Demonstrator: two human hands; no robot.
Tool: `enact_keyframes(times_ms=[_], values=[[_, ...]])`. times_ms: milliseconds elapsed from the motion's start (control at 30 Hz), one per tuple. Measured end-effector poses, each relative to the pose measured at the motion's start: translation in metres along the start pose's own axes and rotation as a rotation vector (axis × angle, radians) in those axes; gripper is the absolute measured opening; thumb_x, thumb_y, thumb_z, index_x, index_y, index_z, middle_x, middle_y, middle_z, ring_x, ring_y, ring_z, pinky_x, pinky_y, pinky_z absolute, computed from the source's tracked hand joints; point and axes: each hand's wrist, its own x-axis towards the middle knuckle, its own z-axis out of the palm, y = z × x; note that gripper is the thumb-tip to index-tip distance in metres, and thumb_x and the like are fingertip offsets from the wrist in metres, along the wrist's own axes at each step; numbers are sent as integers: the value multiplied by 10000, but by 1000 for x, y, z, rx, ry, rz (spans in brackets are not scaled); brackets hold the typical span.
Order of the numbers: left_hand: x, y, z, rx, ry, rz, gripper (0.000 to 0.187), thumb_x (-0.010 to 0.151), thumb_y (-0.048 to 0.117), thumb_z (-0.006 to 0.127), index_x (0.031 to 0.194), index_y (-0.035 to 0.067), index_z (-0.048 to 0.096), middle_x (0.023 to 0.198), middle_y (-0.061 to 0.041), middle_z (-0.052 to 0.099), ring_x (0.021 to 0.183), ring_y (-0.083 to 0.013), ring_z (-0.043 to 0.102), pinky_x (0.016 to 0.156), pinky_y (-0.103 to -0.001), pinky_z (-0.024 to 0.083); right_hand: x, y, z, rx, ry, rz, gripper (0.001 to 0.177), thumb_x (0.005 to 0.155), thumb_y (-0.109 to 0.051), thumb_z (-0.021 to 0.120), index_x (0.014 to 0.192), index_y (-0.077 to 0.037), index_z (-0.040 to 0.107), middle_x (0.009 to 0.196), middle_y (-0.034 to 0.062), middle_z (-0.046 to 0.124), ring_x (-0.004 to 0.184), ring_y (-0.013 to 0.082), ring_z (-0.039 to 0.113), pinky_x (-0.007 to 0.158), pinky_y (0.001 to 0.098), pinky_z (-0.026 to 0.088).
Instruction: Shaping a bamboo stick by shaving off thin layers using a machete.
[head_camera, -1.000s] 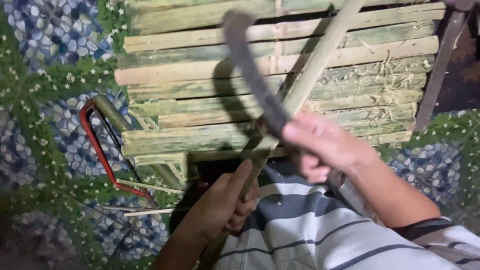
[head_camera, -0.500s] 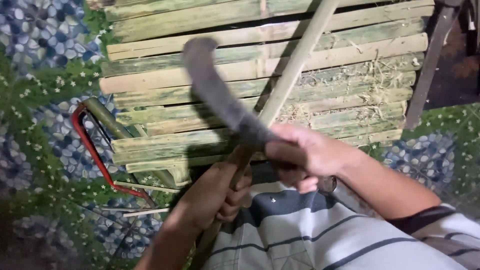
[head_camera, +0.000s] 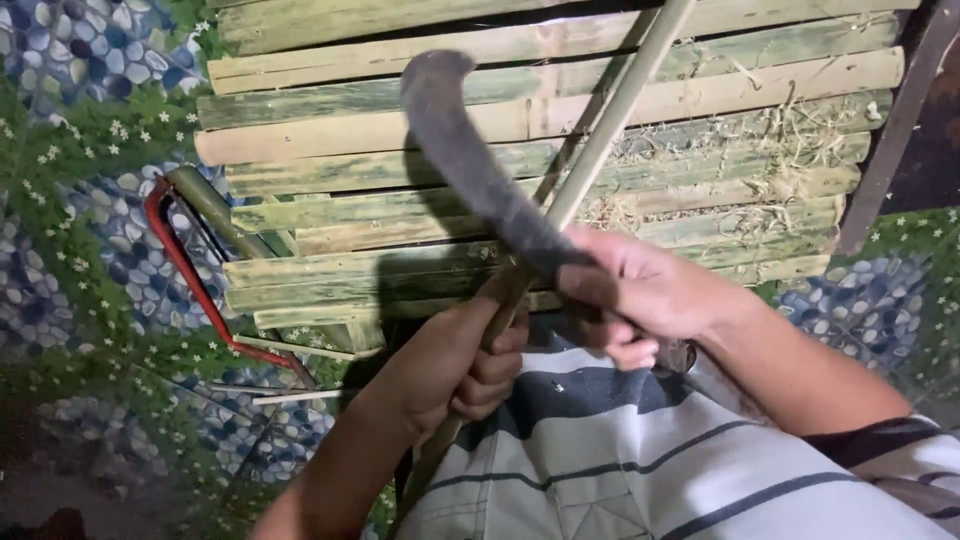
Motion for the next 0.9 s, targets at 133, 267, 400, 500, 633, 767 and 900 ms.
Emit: enact_keyframes(times_ms=[133, 267, 400, 500, 633, 767, 900], values=[[2, -1, 0, 0, 23, -24, 497, 932, 551, 254, 655, 150, 350, 465, 63, 183, 299, -35, 162, 267, -156, 227, 2, -13, -5, 55, 32, -89, 274, 910, -124, 334, 1137, -16, 443, 362, 56, 329, 195, 114, 339, 129, 246, 342], [11, -3, -6, 7, -54, 15, 487, 955, 522, 223, 646, 160, 327, 479, 87, 167, 315, -16, 155, 260, -151, 208, 1, -4, -4, 47, 90, 12, 224, 925, -182, 363, 996, -35, 516, 367, 41, 310, 199, 105, 305, 135, 236, 279], [11, -5, -5, -7, -13, -24, 513, 939, 551, 236, 645, 147, 349, 478, 76, 178, 316, -23, 137, 261, -157, 206, 1, -12, 0, -17, 123, 65, 237, 896, -106, 364, 1094, -40, 477, 384, 41, 306, 207, 111, 313, 144, 236, 288], [11, -6, -3, -42, 11, -13, 527, 929, 569, 236, 642, 143, 351, 475, 75, 172, 311, -26, 139, 254, -158, 215, 8, -22, -6, -6, 178, -17, 239, 899, -161, 375, 1091, -64, 478, 371, 34, 285, 200, 97, 305, 132, 236, 290], [12, -7, -4, -36, 24, -6, 545, 919, 586, 217, 630, 142, 347, 456, 73, 181, 304, -33, 139, 249, -165, 196, 12, -17, -2, 70, 125, -7, 165, 915, -114, 352, 968, -56, 497, 348, 53, 288, 181, 122, 310, 131, 247, 278], [14, -7, -8, -22, 7, 17, 524, 942, 545, 189, 644, 155, 373, 446, 80, 220, 313, -11, 162, 268, -149, 209, 7, 1, -5, 75, 97, 56, 140, 903, -51, 359, 978, -3, 468, 369, 70, 289, 197, 129, 296, 139, 250, 285], [19, -6, -9, 128, 166, 81, 487, 936, 504, 278, 679, 114, 414, 442, 37, 267, 308, -66, 207, 270, -195, 259, 12, -2, -8, 44, 101, 13, 144, 914, -64, 335, 955, -17, 465, 358, 73, 292, 179, 143, 314, 133, 254, 290]])
